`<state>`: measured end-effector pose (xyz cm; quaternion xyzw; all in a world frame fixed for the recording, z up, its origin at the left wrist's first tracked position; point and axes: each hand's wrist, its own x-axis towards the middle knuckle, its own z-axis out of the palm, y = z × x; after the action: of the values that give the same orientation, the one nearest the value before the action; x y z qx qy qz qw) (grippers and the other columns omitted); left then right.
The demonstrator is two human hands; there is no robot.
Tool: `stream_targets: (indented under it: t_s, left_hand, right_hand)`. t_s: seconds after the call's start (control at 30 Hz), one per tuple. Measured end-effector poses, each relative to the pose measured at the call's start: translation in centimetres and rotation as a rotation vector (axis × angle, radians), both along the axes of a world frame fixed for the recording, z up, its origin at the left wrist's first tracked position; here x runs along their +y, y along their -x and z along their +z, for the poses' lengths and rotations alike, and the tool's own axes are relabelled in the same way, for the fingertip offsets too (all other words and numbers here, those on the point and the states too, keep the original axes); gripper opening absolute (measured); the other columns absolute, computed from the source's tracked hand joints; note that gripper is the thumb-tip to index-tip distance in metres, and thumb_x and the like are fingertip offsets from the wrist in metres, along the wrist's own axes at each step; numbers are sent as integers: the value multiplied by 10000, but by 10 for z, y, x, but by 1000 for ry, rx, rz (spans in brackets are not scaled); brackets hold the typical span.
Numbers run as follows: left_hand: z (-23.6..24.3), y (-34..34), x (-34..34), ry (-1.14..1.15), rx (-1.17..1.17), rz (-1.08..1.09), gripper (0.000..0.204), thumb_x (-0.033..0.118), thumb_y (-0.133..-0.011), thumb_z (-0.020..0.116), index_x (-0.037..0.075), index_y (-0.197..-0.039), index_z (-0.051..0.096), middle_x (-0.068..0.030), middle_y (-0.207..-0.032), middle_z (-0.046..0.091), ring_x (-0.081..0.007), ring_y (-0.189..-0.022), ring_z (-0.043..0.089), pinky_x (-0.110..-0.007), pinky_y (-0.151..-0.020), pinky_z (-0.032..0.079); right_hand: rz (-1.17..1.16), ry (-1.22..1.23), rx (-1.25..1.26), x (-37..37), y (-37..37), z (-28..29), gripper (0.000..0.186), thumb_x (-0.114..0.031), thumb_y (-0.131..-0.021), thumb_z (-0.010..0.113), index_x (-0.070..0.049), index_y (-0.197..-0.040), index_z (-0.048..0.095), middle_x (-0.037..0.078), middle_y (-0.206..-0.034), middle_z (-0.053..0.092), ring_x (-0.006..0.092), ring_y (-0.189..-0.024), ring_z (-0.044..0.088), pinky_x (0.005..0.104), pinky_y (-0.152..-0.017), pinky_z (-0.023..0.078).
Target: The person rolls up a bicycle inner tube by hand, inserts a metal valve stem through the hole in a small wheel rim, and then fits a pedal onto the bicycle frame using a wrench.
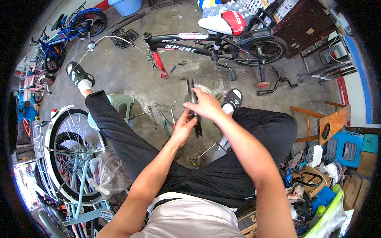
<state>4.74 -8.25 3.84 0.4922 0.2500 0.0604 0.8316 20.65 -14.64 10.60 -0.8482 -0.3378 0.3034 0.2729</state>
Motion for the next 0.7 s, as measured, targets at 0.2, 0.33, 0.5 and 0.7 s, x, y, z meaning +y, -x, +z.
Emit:
stream_targets:
  t_s: [0.2, 0.33, 0.5, 0.7]
  left_hand:
    - [-26, 21, 6, -421, 150, 3, 275, 134, -1009, 601, 26, -1251, 676, -42, -1112, 678, -150, -969, 641, -309, -845, 511]
    - [-53, 37, 33, -224, 424, 110, 293, 221, -1027, 591, 41, -1244, 672, -58, -1126, 710, -145, -970, 655, -306, -790, 515]
    - [-109, 58, 56, 87, 472, 137, 307, 275, -1010, 617, 31, -1193, 650, -35, -1050, 699, -153, -891, 659, -333, -729, 512]
    - [-86, 48, 36, -17, 594, 48, 315, 290, -1002, 631, 30, -1179, 653, -25, -1023, 690, -144, -864, 650, -339, -728, 509]
  right_hand:
    - [-538, -186, -273, -24, 34, -43, 765, -110, -864, 661, -104, -1555, 334, 291, -1294, 638, 445, -1123, 671, 483, -952, 521]
    - [-635, -400, 26, -34, 29, -59, 675, -67, -867, 660, -46, -1505, 441, 174, -1299, 640, 244, -1086, 653, 345, -917, 517]
    - [-535, -397, 143, -26, 28, -63, 577, -142, -876, 711, -11, -1412, 541, 194, -1255, 655, 248, -1102, 639, 351, -962, 488]
    - [-573, -257, 200, -41, 32, -72, 504, -207, -881, 719, 27, -1310, 594, 123, -1020, 691, 210, -910, 649, 352, -820, 510]
